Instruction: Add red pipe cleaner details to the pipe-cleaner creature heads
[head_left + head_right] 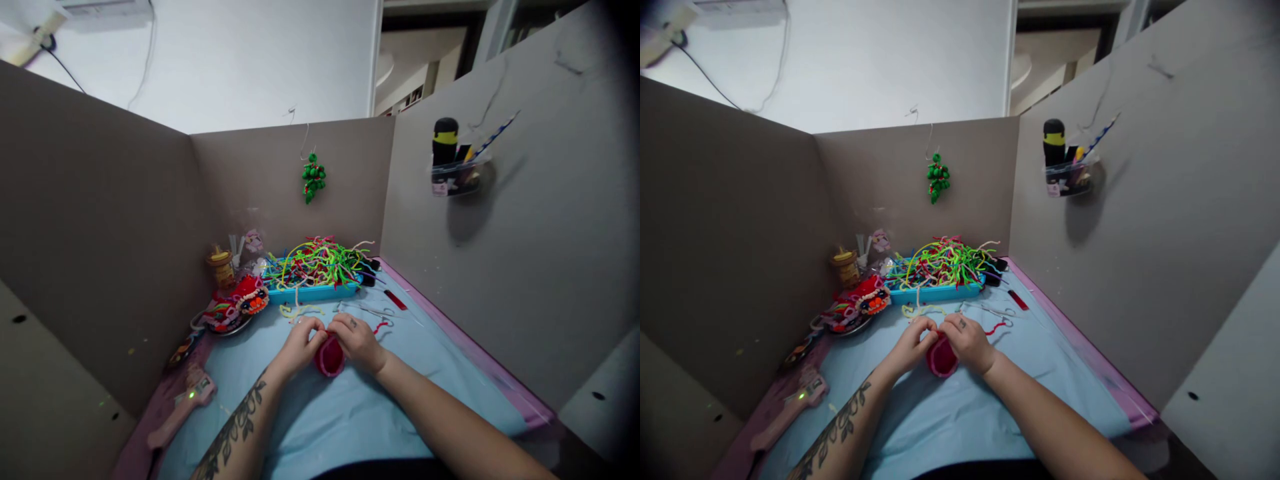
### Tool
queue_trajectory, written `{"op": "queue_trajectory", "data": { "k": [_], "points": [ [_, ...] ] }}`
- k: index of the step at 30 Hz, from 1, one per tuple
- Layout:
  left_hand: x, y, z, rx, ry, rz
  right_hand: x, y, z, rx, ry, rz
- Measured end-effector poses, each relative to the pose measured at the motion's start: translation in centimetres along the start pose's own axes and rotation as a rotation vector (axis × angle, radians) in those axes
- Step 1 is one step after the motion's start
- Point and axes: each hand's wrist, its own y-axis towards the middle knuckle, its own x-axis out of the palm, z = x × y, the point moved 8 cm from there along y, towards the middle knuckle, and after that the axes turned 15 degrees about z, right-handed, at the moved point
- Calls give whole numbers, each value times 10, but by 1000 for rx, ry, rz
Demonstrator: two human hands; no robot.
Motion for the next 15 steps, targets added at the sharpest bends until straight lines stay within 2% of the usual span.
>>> {"op": "queue_trajectory", "data": {
  "k": [5, 9, 11, 15],
  "points": [
    [-2, 2, 0, -33, -23, 19, 6, -2, 4, 22, -14, -50],
    [-8, 4, 9, 101, 92, 98, 9, -2, 3, 64, 23, -117],
    [-10, 3, 17, 195, 161, 136, 12, -2, 5, 158, 78, -156],
    [-12, -3, 33, 380, 320, 187, 19, -6, 20, 488, 257, -200]
  ]
}}
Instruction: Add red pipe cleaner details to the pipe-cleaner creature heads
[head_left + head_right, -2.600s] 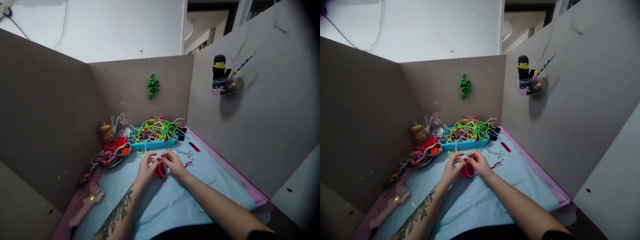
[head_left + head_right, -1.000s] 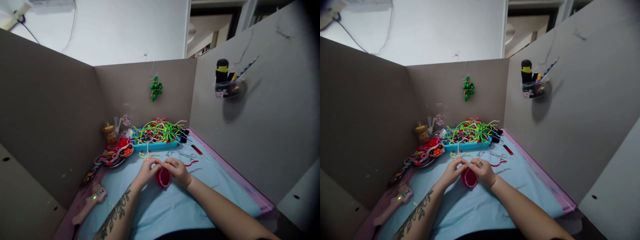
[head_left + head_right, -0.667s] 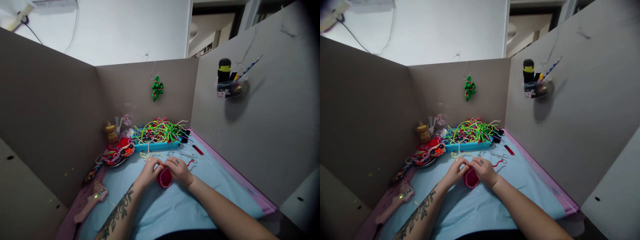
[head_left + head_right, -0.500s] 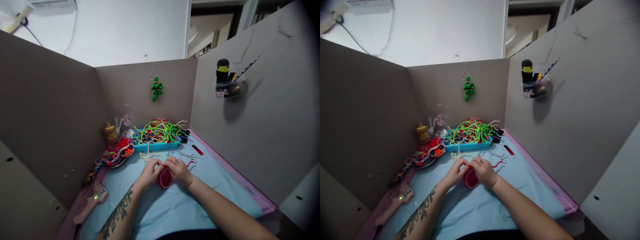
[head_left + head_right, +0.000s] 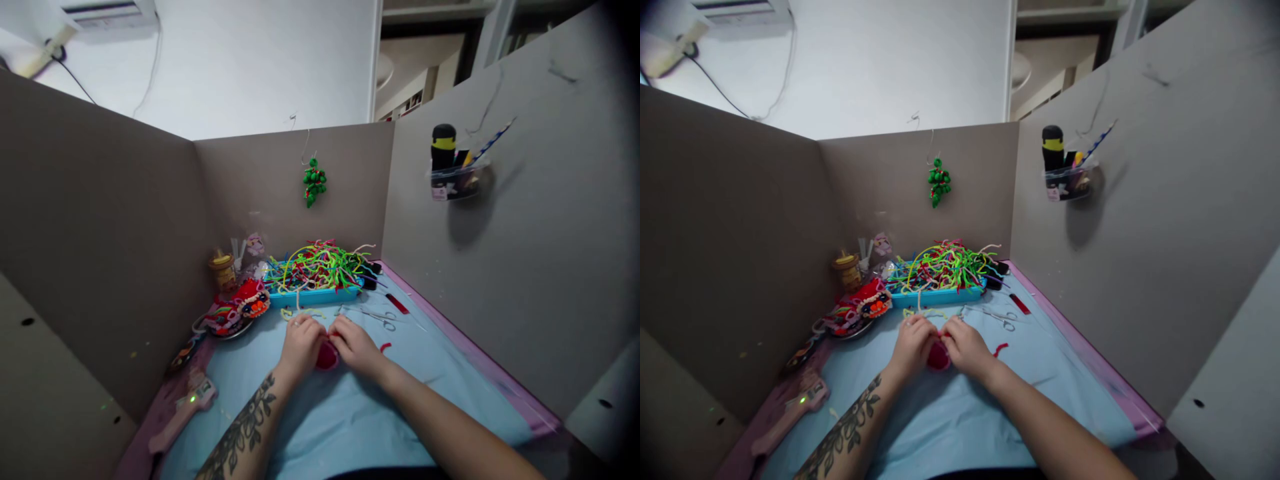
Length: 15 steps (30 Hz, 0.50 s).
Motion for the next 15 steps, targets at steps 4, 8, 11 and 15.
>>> {"op": "queue_trajectory", "data": {
  "k": [4, 8, 11, 15],
  "points": [
    [0, -5, 11, 144, 100, -5, 10, 1, 16, 213, 147, -105],
    [4, -5, 3, 28, 14, -58, 8, 1, 22, 309, 193, -134],
    [7, -3, -15, -221, -186, -65, -1, 4, 9, 174, 177, -58],
    [13, -5, -29, -441, -410, -87, -6, 1, -12, -94, 162, 6]
  ]
}}
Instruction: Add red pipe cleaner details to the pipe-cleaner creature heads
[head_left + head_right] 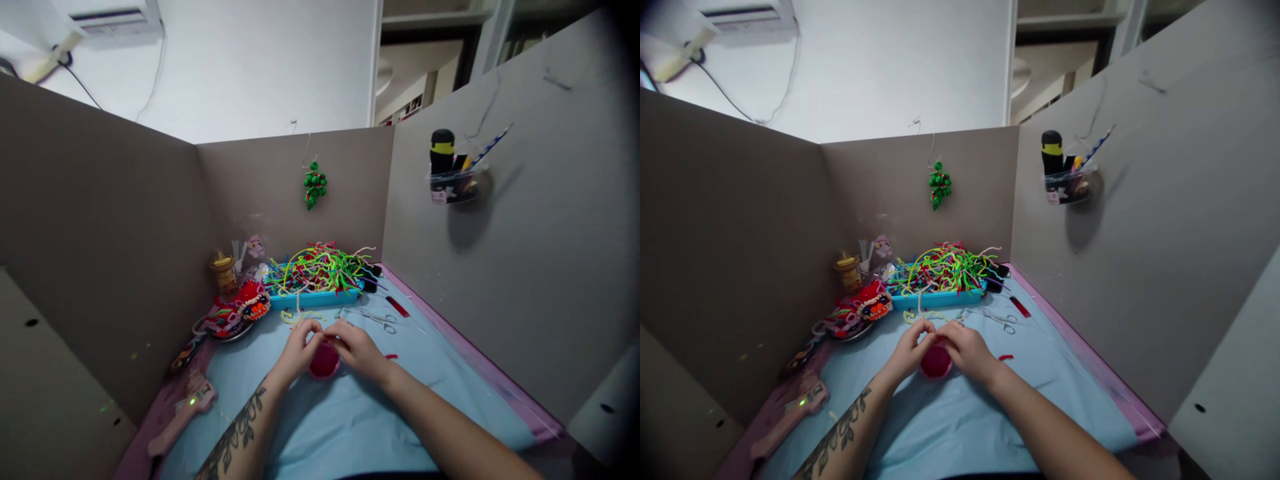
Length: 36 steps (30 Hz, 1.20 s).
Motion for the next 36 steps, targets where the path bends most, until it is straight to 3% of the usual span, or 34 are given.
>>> {"op": "queue_trajectory", "data": {
  "k": [3, 6, 8, 12, 14, 16, 21, 28, 36],
  "points": [
    [1, 0, -2, -44, -56, -24, -2, -2, -3, -71, -59, 60],
    [0, -1, 4, 8, 6, -4, -4, -2, 3, -5, -80, 85],
    [0, -3, 12, 105, 91, -2, -2, -2, 13, 115, -28, 56],
    [5, -11, 29, 310, 242, -41, 13, -10, 41, 505, 209, -94],
    [5, -12, 31, 345, 283, -43, 18, -13, 45, 601, 262, -126],
    [1, -10, 29, 311, 270, -1, 14, -10, 41, 558, 228, -77],
    [-9, -2, 16, 103, 85, 116, -1, 2, 14, 287, 84, 83],
    [2, -1, -6, -180, -214, -29, -9, 1, 0, 33, -10, 132],
    [7, -5, 1, -192, -283, -116, -10, -1, -8, -103, -138, 101]
  ]
}}
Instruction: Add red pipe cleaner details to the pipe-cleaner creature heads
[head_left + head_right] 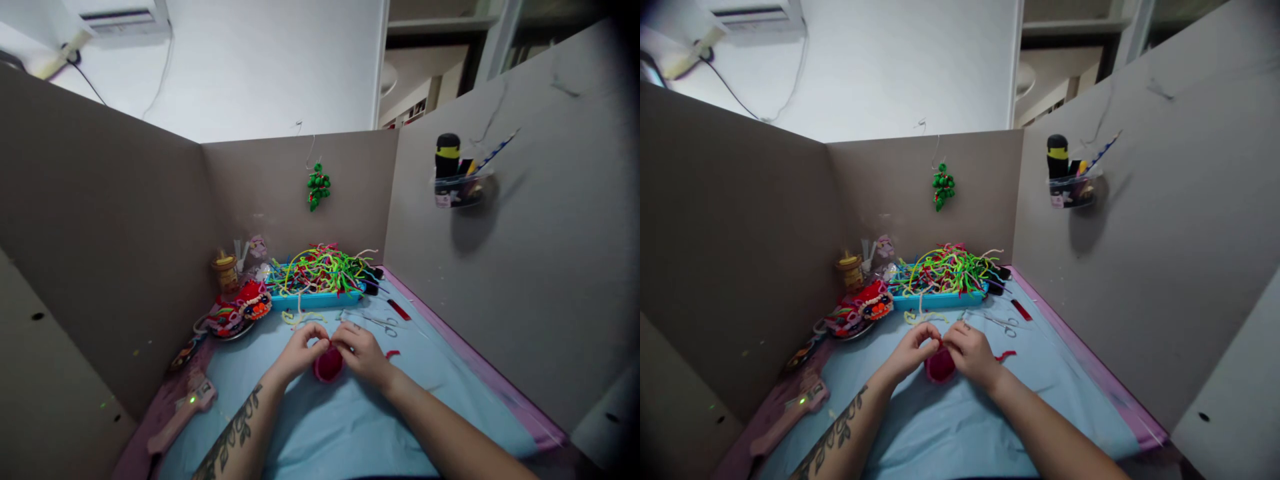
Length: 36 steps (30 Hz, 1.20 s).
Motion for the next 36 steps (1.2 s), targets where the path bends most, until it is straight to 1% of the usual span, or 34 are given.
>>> {"op": "queue_trajectory", "data": {
  "k": [4, 7, 8, 10, 13, 15, 16, 18, 20, 23, 26, 29, 33, 36],
  "points": [
    [1, -3, 11, 98, 117, 28, -2, 3, -4, -30, -42, -18],
    [1, -5, 16, 225, 262, 56, 0, 5, 1, 41, 4, -60],
    [1, -5, 18, 267, 311, 61, 2, 5, 5, 91, 25, -80],
    [4, -7, 20, 335, 406, 64, 7, 3, 17, 241, 72, -131],
    [11, -12, 24, 434, 548, 26, 19, -9, 37, 546, 190, -227],
    [17, -15, 27, 501, 626, -14, 26, -18, 45, 708, 300, -273],
    [19, -16, 28, 523, 654, -25, 27, -21, 47, 756, 344, -280],
    [19, -17, 29, 536, 676, -14, 27, -23, 49, 788, 382, -265],
    [16, -15, 28, 510, 649, 19, 23, -20, 48, 764, 348, -243],
    [11, -12, 24, 438, 538, 48, 15, -12, 43, 669, 220, -212],
    [8, -9, 18, 363, 417, 43, 9, -4, 34, 536, 115, -175],
    [7, -7, 14, 292, 310, 35, 6, 0, 25, 397, 74, -161],
    [4, -4, 13, 192, 190, 43, 7, -2, 16, 192, 35, -178],
    [1, -3, 12, 122, 72, 58, 5, -4, 11, 54, 5, -139]
  ]
}}
